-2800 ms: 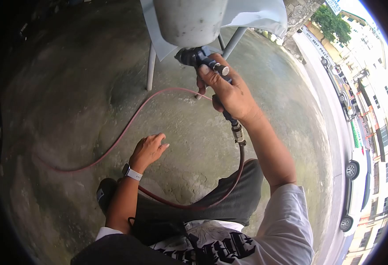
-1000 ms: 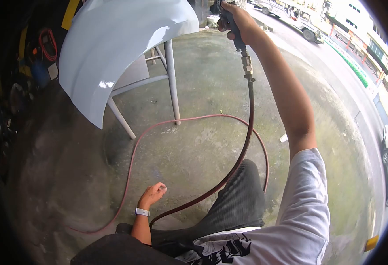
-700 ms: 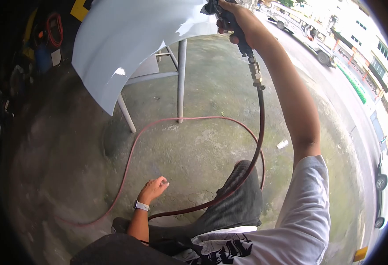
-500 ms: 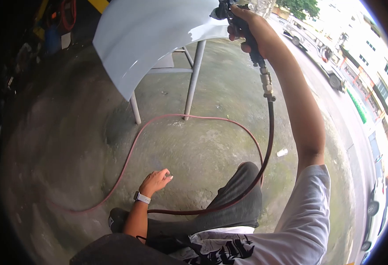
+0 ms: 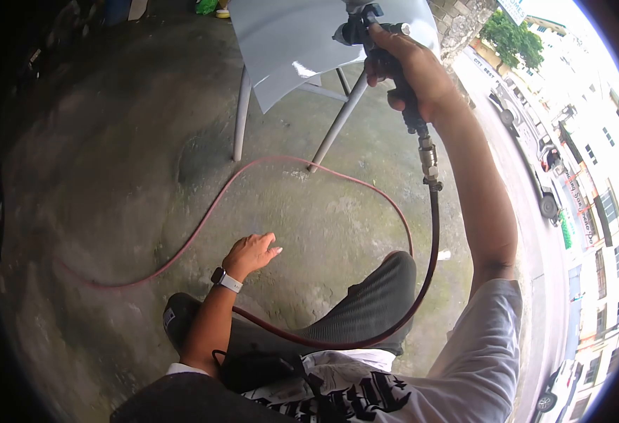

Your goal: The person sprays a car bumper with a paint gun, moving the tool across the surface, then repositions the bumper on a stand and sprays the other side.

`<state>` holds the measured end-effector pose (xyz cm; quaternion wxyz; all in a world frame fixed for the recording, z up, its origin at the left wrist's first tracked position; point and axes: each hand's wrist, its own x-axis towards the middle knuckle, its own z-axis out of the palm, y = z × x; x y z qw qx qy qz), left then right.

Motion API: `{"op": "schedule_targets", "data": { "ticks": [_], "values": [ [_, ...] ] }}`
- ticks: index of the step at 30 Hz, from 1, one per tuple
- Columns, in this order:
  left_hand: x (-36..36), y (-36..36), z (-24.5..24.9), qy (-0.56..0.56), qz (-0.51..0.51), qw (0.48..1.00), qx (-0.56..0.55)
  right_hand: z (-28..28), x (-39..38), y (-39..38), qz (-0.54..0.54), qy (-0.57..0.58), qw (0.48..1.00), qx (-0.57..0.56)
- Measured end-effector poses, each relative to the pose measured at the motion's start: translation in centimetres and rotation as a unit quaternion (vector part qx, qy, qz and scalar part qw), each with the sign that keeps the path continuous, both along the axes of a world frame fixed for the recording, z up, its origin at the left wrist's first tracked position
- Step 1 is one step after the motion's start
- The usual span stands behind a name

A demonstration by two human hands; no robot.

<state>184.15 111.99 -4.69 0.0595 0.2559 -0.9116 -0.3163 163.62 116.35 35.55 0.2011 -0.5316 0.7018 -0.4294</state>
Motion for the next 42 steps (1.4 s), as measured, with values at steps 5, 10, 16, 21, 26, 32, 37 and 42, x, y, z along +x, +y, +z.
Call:
{"op": "schedule_targets", "data": {
  "ticks": [5,10,16,21,26,32,37,42],
  "values": [
    [0.9,-0.7,0.4,0.017,0.016,1.0,-0.006,-1.4,3.5,-1.6,0.021,-0.003,1.0,0.021],
    [1.9,-1.7,1.4,-0.003,0.024,1.0,0.004,-2.8,6.1,-3.9,0.052,-0.003,0.995,0.087],
    [2.4,-2.3,1.6,0.002,0.038,0.999,0.005,-4.2,7.8,-5.5,0.137,-0.094,0.978,0.124],
    [1.9,-3.6,0.9,0.009,0.034,0.999,0.012,-2.5,7.0,-9.3,0.143,-0.028,0.984,0.098],
    [1.9,-4.4,0.6,-0.001,0.041,0.999,0.034,0.9,5.1,-10.4,0.024,0.022,0.998,0.048],
    [1.8,-5.3,-0.7,0.029,0.05,0.998,0.032,5.9,-0.9,-8.2,-0.094,0.022,0.995,-0.019],
    [1.7,-5.1,-0.2,-0.018,0.06,0.997,0.052,9.4,-5.2,-6.4,-0.196,0.048,0.978,-0.061],
    [1.3,-4.8,-0.5,-0.022,0.054,0.997,0.047,11.0,-9.6,-5.0,-0.207,0.051,0.973,-0.094]
  ]
}}
